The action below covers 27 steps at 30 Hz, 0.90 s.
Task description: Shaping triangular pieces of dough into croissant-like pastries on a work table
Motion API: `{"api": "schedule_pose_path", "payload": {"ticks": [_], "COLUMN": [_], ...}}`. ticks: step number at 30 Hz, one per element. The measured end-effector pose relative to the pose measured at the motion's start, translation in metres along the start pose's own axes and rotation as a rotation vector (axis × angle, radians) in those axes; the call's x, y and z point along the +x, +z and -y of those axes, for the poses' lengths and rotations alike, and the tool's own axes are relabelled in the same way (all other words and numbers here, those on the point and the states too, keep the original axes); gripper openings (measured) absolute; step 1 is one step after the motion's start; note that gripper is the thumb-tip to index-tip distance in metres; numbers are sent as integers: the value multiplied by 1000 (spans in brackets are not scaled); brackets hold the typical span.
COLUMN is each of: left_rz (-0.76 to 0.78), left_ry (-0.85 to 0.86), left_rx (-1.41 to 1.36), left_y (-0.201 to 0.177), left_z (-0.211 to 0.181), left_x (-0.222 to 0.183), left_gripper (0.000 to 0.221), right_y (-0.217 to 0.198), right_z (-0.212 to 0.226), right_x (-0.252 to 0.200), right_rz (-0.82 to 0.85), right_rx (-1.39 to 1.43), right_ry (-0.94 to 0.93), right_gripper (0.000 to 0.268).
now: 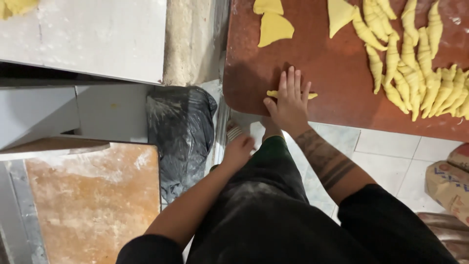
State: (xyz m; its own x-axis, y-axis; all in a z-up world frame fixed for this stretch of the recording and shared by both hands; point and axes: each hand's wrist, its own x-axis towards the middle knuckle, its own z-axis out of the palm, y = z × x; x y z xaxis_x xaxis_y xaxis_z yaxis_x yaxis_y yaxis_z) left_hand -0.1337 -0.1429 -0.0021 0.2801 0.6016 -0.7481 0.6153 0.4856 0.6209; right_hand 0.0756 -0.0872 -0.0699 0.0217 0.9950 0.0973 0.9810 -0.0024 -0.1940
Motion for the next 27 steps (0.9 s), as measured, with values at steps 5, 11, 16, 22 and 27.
{"api": "schedule_pose_path", "payload": {"ticks": [5,11,16,22,27], "left_rz": [-27,-120,-165,-161,-206], "left_ry": [-147,-185,-167,-147,-31], "left_rx": [140,154,147,135,146], "left_y": [-7,-30,-34,-35,-25], "left_z": [122,148,138,80,-10], "left_x": [3,-8,6,31,47], "left_gripper": [43,41,39,39,41], "right_y": [-6,-18,-2,-35,-91], "right_z": [-15,-2,-52,-135,-223], "right_x": [26,-36,-64,-58,18], "right_rz": [34,-3,-61,418,310], "right_rx": [53,-24,-159,195,191], "right_ry": [46,-80,-364,111,500], "right_gripper": [97,104,71,43,45]}}
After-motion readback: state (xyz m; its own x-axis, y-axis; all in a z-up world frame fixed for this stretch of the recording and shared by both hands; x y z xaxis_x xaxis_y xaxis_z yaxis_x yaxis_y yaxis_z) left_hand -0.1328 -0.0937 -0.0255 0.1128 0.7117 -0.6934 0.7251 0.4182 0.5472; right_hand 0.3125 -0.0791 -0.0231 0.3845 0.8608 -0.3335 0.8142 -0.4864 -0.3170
